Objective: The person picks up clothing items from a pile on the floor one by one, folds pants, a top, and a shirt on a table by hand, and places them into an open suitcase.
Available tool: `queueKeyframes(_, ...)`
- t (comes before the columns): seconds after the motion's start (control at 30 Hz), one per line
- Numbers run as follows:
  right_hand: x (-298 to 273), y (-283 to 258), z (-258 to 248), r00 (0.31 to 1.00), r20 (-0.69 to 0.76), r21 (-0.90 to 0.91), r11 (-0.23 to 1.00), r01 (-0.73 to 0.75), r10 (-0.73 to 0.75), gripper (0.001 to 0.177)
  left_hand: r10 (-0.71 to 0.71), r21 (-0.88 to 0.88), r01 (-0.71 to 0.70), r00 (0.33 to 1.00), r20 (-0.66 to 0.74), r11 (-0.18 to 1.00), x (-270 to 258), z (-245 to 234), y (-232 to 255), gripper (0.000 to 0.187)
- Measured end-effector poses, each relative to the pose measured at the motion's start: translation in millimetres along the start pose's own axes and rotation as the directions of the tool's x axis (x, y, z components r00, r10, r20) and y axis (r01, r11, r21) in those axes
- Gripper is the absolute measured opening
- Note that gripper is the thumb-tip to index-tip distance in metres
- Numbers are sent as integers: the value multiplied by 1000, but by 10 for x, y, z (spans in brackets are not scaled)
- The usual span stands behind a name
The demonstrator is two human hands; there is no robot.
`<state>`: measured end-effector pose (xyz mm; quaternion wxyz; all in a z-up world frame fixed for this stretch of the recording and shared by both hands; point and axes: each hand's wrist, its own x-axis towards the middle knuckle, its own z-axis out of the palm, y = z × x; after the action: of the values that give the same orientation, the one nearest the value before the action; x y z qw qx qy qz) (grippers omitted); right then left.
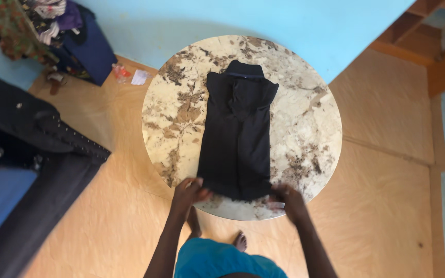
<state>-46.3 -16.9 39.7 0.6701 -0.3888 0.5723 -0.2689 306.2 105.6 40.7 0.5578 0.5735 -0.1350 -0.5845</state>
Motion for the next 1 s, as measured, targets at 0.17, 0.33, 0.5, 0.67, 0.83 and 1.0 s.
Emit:
queueKeyframes(0.17, 949, -425, 208, 996, 20, 287, 953, -93, 91, 49, -214, -169, 245, 960, 182, 955, 1089, 152, 617, 53)
queueKeyframes(0.33, 1178, -509, 562, 965, -263, 219, 975, 38, 22, 53, 151, 374, -188, 980, 127, 908, 1757, 272, 427, 74)
queueKeyframes(0.5, 1060, -112, 1130, 725, -94, -720, 550, 423, -682, 69, 416, 684, -682, 717, 559, 258, 1601, 334, -118, 70)
queueKeyframes(0.67, 865, 205, 1325, 876, 107, -976, 116, 181, -470, 79, 400, 535, -802, 413, 818, -265, 1499, 318, -384, 65)
queueKeyframes(0.83, 1227, 296, 993, 785, -71, -880, 409, 240, -615, 79, 769, 925, -311, 638, 33, 219, 1583, 231, -198, 74)
queueKeyframes(1.0, 1791, -63, 705, 709, -160, -816, 496, 297, -687, 93, 568, 902, -210, 822, -45, 377, 1743, 211, 66, 44)
